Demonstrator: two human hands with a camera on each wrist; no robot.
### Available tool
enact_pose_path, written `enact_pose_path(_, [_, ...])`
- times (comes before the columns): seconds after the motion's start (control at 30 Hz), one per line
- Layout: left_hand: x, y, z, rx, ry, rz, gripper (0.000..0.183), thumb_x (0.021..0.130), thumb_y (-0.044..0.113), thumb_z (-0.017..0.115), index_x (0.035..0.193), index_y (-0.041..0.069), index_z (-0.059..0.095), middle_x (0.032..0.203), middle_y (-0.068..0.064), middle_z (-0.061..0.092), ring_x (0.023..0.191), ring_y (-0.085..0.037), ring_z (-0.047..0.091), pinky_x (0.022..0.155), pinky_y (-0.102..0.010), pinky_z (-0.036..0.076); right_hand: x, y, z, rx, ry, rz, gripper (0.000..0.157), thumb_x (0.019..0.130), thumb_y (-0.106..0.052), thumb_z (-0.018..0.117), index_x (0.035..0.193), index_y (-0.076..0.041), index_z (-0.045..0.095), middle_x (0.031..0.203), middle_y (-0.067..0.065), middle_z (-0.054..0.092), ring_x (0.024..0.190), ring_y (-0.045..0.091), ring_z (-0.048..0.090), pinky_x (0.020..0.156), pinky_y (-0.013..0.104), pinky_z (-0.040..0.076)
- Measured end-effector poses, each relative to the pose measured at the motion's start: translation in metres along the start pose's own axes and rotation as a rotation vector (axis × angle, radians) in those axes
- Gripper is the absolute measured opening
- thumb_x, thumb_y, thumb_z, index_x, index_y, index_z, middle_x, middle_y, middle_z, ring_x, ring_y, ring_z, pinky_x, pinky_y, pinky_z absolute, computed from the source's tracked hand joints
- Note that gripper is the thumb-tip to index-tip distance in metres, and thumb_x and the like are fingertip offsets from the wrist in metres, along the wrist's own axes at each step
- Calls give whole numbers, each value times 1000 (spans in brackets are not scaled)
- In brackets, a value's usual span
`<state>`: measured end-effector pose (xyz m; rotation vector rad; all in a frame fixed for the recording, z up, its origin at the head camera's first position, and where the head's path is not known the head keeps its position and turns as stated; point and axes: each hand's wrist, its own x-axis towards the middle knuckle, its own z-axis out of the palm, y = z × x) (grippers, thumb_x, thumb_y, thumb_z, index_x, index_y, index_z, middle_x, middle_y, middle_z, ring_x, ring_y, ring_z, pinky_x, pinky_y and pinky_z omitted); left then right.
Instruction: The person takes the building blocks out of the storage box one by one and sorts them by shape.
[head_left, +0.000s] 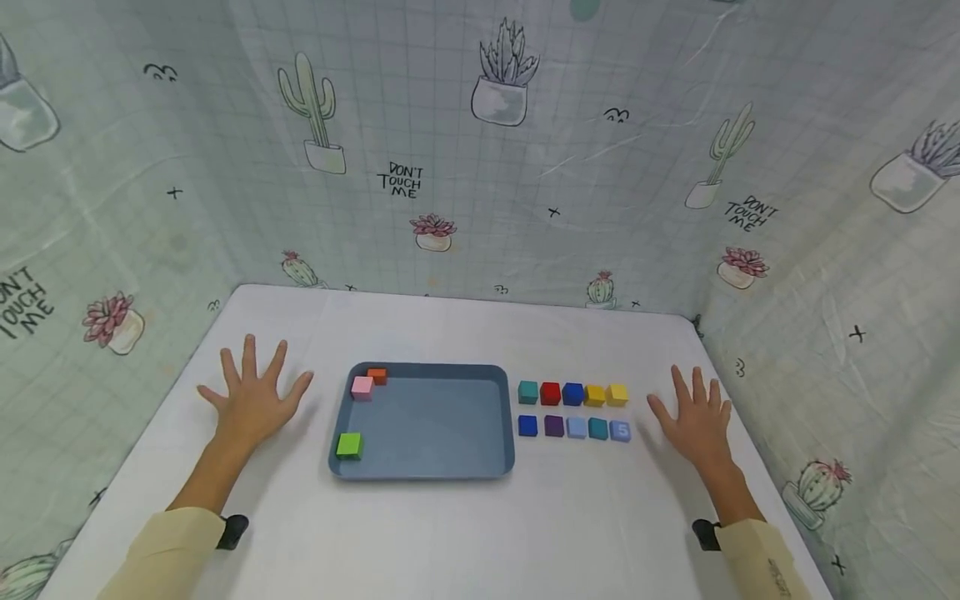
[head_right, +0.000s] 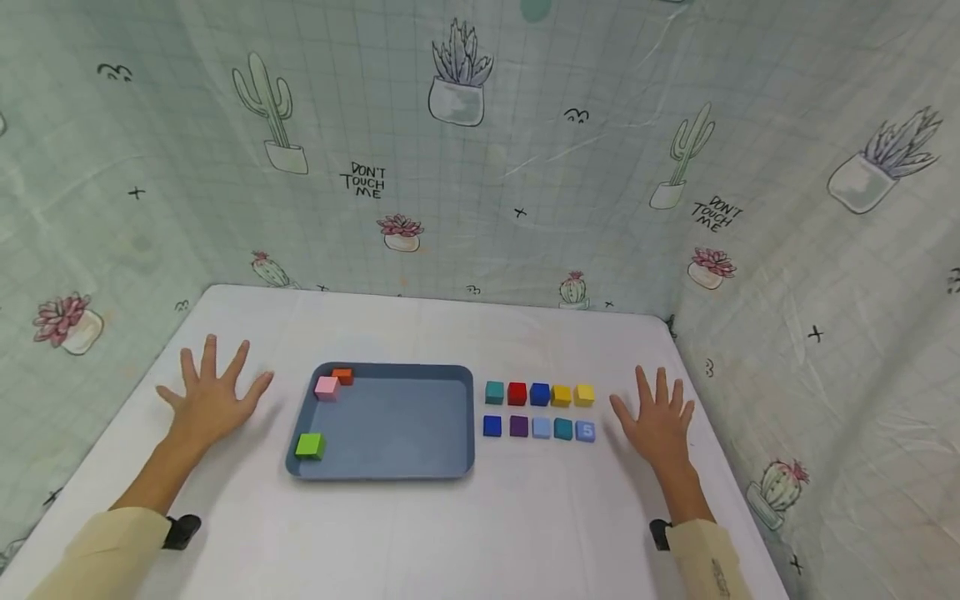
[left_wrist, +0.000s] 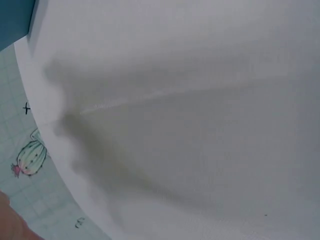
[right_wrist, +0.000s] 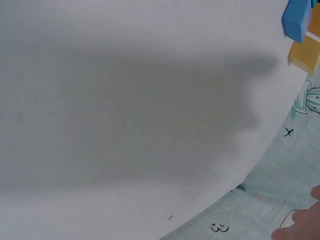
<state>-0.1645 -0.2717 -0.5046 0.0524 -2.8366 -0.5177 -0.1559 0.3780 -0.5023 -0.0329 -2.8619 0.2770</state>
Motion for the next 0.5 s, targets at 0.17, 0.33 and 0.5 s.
enact_pose_path(0.17, [0, -6, 1, 44, -67, -32, 88, 88, 65, 40, 151, 11, 13, 151, -24, -17, 129, -51, -24, 78, -81, -13, 3, -3, -2, -6, -46, 17, 83, 93, -58, 39, 150, -4, 11, 149, 33, 4, 130, 58, -2, 95, 75, -1])
enact_pose_path(0.33, [0, -9, 5, 64, -56, -47, 91, 86, 68, 41, 151, 12, 13, 149, -21, -26, 127, -48, -31, 77, -82, -12, 5, -8, -5, 2, -60, 11, 82, 93, -56, 40, 150, -6, 10, 150, 32, 2, 130, 58, -4, 94, 76, -3])
enact_pose_path(0.5, [0, -9, 7, 66, -48, -50, 93, 84, 69, 43, 151, 12, 13, 149, -19, -27, 126, -45, -34, 77, -82, -14, 7, -9, -7, -7, -68, 15, 81, 93, -52, 44, 151, -6, 9, 150, 31, 1, 131, 57, -6, 95, 75, -5])
